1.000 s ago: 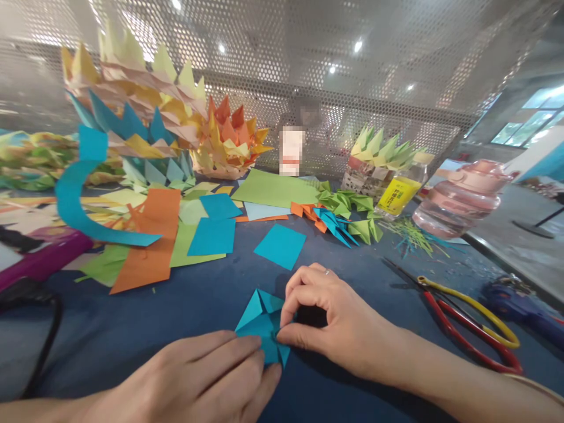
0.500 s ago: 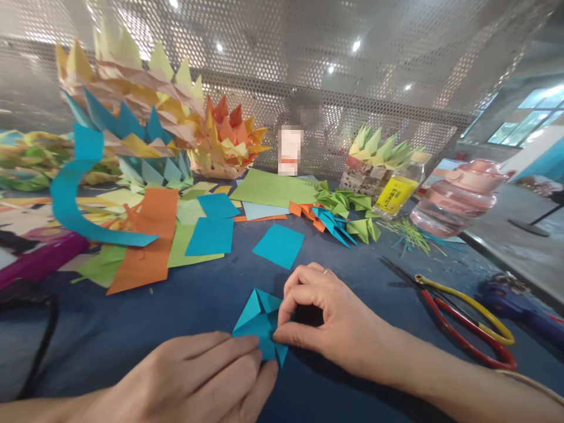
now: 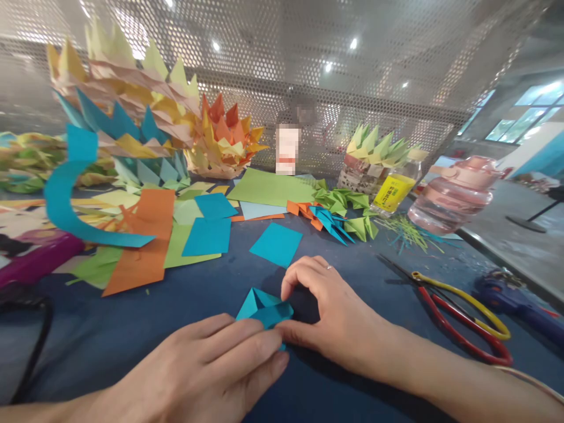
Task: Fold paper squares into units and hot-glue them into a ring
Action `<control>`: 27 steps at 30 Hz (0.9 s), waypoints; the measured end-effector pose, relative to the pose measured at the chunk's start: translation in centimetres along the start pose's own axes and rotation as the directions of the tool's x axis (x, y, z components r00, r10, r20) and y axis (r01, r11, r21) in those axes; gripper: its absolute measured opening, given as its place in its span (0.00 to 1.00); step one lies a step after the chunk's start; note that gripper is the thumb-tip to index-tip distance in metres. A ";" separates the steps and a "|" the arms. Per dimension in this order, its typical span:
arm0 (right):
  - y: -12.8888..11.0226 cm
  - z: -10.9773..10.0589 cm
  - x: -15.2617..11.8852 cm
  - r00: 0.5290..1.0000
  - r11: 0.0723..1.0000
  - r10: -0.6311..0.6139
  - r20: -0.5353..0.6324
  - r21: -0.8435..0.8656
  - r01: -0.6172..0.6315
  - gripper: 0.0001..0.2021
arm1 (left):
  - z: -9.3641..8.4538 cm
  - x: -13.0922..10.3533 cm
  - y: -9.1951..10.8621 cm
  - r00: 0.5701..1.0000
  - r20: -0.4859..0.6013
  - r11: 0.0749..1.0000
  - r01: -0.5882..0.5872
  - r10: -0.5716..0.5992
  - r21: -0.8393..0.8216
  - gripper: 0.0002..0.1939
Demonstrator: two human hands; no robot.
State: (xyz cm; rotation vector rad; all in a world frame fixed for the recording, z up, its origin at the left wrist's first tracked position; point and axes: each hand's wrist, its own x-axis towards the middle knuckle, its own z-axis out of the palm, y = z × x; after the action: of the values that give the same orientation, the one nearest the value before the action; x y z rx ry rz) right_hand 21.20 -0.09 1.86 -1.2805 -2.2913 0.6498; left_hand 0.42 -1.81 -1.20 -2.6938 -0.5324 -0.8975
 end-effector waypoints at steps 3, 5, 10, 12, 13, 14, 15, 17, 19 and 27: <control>0.2 -0.3 0.1 0.999 0.998 0.039 -0.023 -0.053 -0.040 0.15 | 0.2 -0.1 0.2 0.999 -0.053 1.000 -0.001 0.001 -0.009 0.20; 0.4 -0.5 0.1 0.998 0.996 0.053 -0.026 -0.075 -0.055 0.15 | 0.5 -0.2 0.4 0.993 -0.119 0.999 -0.004 0.000 -0.035 0.21; 0.8 -0.6 0.0 0.999 0.993 0.036 -0.022 -0.109 -0.038 0.13 | 0.2 0.3 0.3 0.985 -0.171 0.995 0.020 -0.036 -0.099 0.20; 0.9 -0.5 0.0 0.999 0.993 0.028 -0.030 -0.113 -0.031 0.12 | -0.2 0.5 0.1 0.993 -0.110 0.996 -0.052 0.043 -0.078 0.17; 0.9 -0.4 0.0 0.999 0.993 0.031 -0.033 -0.111 -0.034 0.12 | -0.3 0.5 0.0 0.992 -0.114 0.995 -0.060 0.052 -0.075 0.16; 0.9 -0.4 0.0 0.999 0.993 0.036 -0.032 -0.108 -0.039 0.13 | -0.3 0.5 -0.1 0.992 -0.115 0.995 -0.060 0.050 -0.084 0.15; 0.8 -0.3 0.0 0.999 0.994 0.041 -0.030 -0.105 -0.044 0.15 | -0.2 0.5 -0.1 0.990 -0.133 0.994 -0.055 0.041 -0.097 0.14; 0.6 -0.2 -0.1 0.998 0.994 0.049 -0.027 -0.101 -0.051 0.19 | 0.0 0.4 -0.1 0.989 -0.147 0.990 -0.045 0.026 -0.133 0.13; 0.5 -0.2 -0.2 0.998 0.993 0.051 -0.030 -0.104 -0.053 0.22 | 0.3 0.2 -0.1 0.988 -0.153 0.984 -0.051 0.024 -0.173 0.12; 0.5 -0.1 -0.7 0.998 0.993 -0.018 -0.053 -0.113 0.012 0.11 | 0.2 -0.2 -0.7 0.995 -0.096 0.945 -0.064 0.035 -0.320 0.09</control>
State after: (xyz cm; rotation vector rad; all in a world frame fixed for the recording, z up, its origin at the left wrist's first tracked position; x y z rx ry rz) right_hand 21.95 -0.39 1.56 -1.3142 -2.3197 0.4803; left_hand 0.11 -1.18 -1.34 -2.9202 -0.3193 -1.1761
